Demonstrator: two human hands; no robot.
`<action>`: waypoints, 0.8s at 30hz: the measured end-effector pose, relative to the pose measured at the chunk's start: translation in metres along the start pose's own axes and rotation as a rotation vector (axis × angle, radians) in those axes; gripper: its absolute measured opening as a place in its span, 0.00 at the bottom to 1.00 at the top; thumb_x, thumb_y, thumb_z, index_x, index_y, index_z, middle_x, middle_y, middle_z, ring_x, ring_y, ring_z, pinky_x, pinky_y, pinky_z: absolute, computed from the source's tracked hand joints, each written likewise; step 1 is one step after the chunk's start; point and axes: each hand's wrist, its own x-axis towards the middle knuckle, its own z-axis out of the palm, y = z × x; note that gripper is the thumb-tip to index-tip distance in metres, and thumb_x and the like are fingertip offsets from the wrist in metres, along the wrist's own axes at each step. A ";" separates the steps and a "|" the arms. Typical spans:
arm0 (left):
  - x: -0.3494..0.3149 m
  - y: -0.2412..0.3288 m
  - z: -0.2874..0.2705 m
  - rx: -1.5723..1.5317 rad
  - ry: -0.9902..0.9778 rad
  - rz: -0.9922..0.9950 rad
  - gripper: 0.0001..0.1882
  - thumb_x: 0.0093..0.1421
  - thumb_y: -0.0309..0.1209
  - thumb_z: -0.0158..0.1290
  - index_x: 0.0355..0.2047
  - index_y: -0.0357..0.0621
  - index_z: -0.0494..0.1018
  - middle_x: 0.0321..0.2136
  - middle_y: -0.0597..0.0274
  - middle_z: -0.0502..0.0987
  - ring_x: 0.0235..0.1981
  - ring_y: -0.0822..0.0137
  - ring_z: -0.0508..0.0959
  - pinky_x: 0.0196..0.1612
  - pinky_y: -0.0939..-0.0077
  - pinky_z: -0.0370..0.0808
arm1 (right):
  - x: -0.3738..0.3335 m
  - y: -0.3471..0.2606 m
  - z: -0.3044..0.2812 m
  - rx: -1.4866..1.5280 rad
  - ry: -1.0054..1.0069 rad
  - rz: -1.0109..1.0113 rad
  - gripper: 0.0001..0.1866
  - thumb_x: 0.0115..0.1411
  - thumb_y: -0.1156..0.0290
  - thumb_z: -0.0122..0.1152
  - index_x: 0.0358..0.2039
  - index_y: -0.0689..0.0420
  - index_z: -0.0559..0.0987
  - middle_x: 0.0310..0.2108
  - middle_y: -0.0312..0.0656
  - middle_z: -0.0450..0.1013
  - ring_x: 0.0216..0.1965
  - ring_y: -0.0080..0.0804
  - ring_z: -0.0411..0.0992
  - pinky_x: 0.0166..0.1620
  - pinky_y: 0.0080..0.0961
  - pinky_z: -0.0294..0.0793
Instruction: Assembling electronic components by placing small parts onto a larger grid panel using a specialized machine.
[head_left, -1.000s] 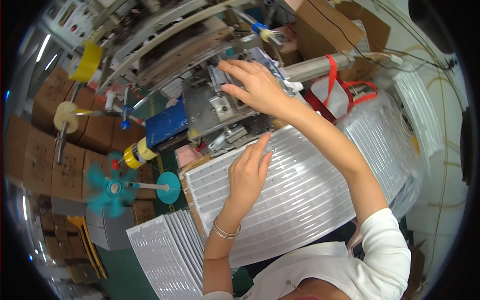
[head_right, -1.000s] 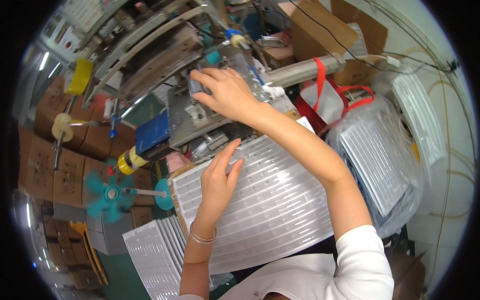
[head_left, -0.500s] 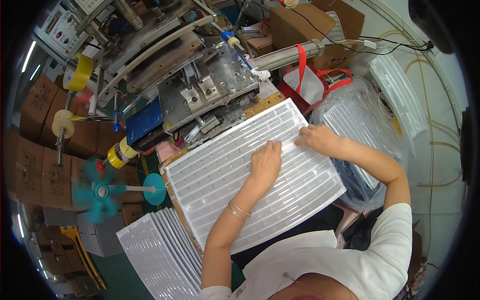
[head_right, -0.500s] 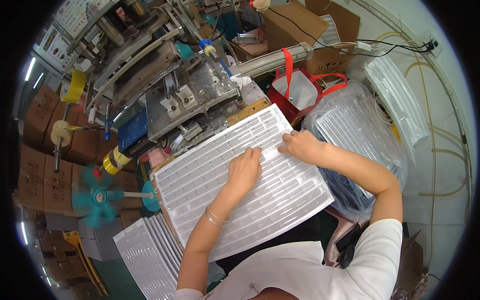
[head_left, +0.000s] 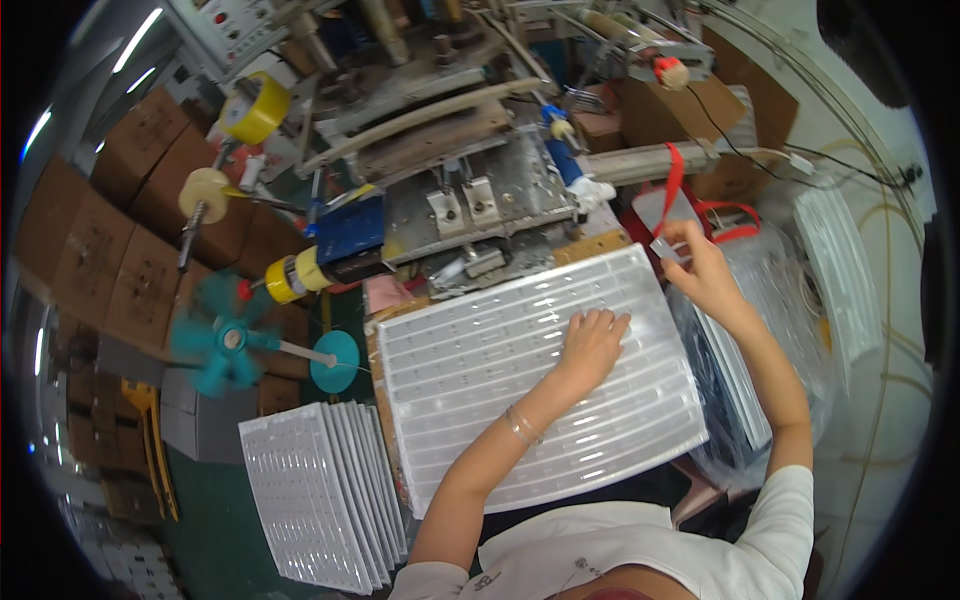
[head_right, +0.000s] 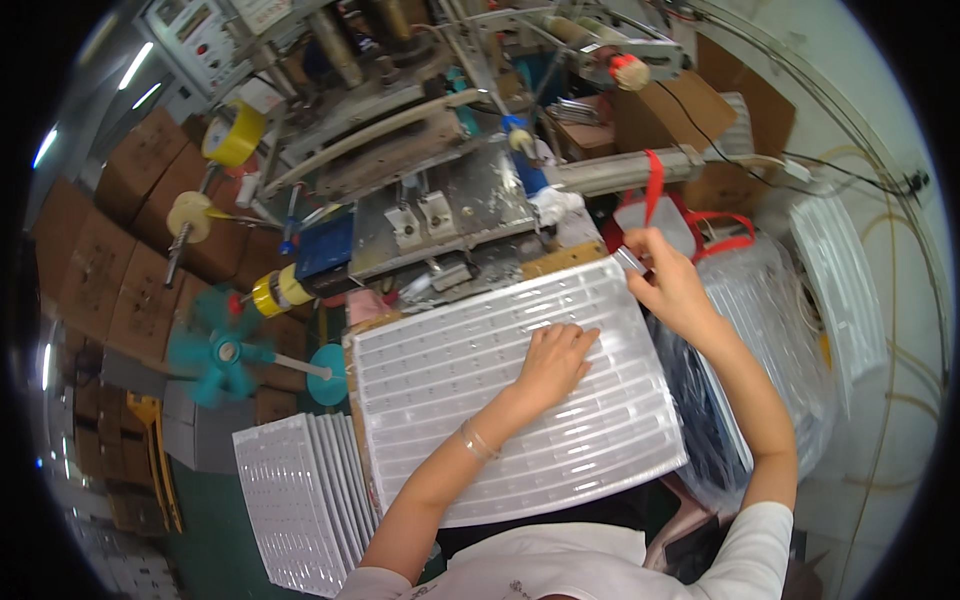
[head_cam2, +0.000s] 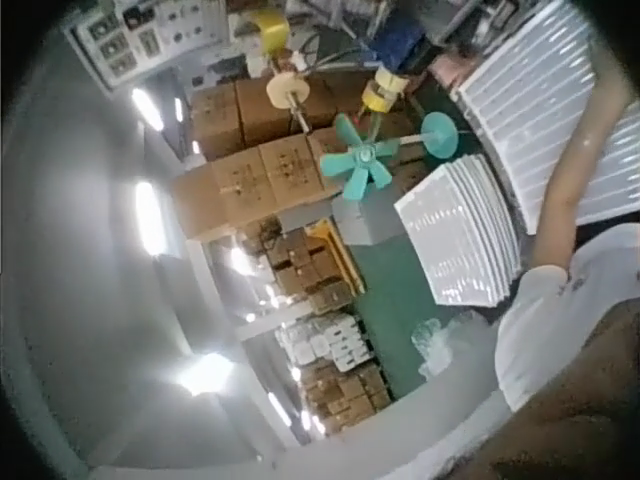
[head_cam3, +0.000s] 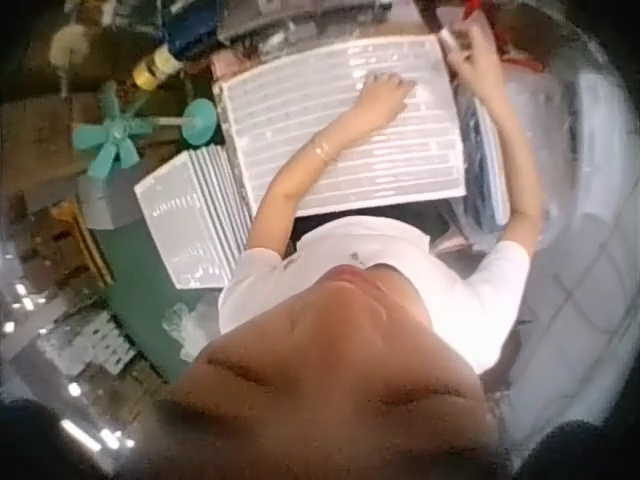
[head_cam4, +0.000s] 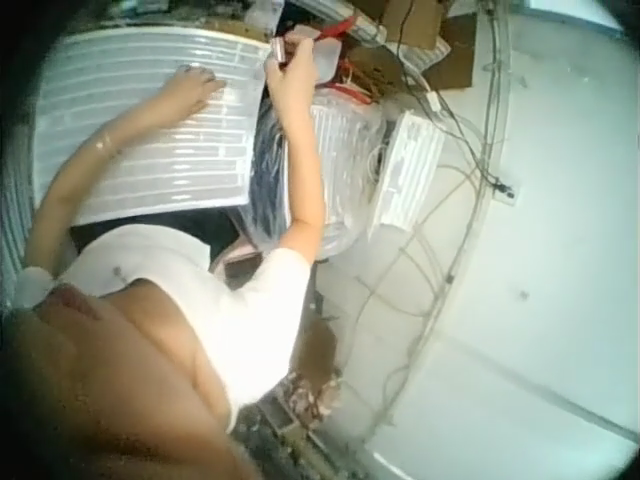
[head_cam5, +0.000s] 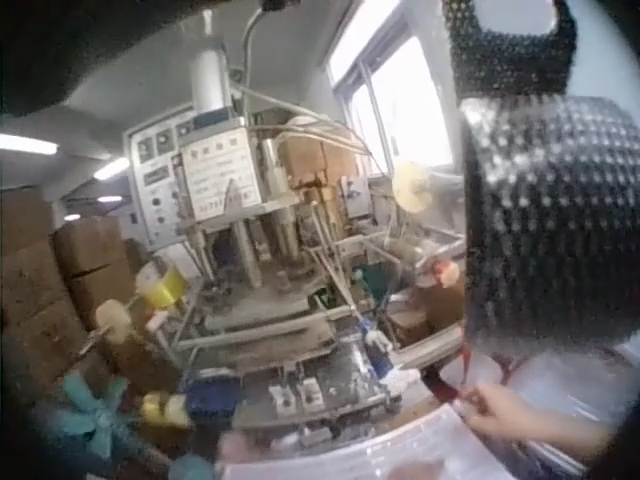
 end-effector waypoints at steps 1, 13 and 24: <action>-0.007 -0.006 -0.008 -0.114 0.057 -0.026 0.22 0.50 0.27 0.57 0.47 0.45 0.71 0.36 0.59 0.72 0.41 0.59 0.71 0.45 0.64 0.64 | 0.006 -0.002 0.003 0.094 0.004 0.074 0.13 0.53 0.76 0.55 0.41 0.60 0.70 0.42 0.42 0.70 0.38 0.27 0.71 0.35 0.24 0.73; -0.018 -0.110 -0.140 0.196 0.808 -0.444 0.15 0.54 0.29 0.54 0.44 0.49 0.74 0.39 0.61 0.73 0.43 0.60 0.68 0.47 0.64 0.60 | 0.069 -0.050 0.057 0.314 0.045 -0.137 0.15 0.55 0.77 0.57 0.45 0.58 0.74 0.45 0.40 0.70 0.39 0.28 0.72 0.40 0.21 0.75; 0.042 -0.131 -0.175 0.375 0.748 -0.199 0.16 0.54 0.36 0.57 0.43 0.50 0.74 0.33 0.64 0.75 0.41 0.63 0.70 0.47 0.65 0.59 | 0.144 -0.103 0.120 0.009 0.426 -0.553 0.12 0.51 0.73 0.62 0.37 0.56 0.76 0.35 0.41 0.75 0.34 0.42 0.74 0.35 0.31 0.75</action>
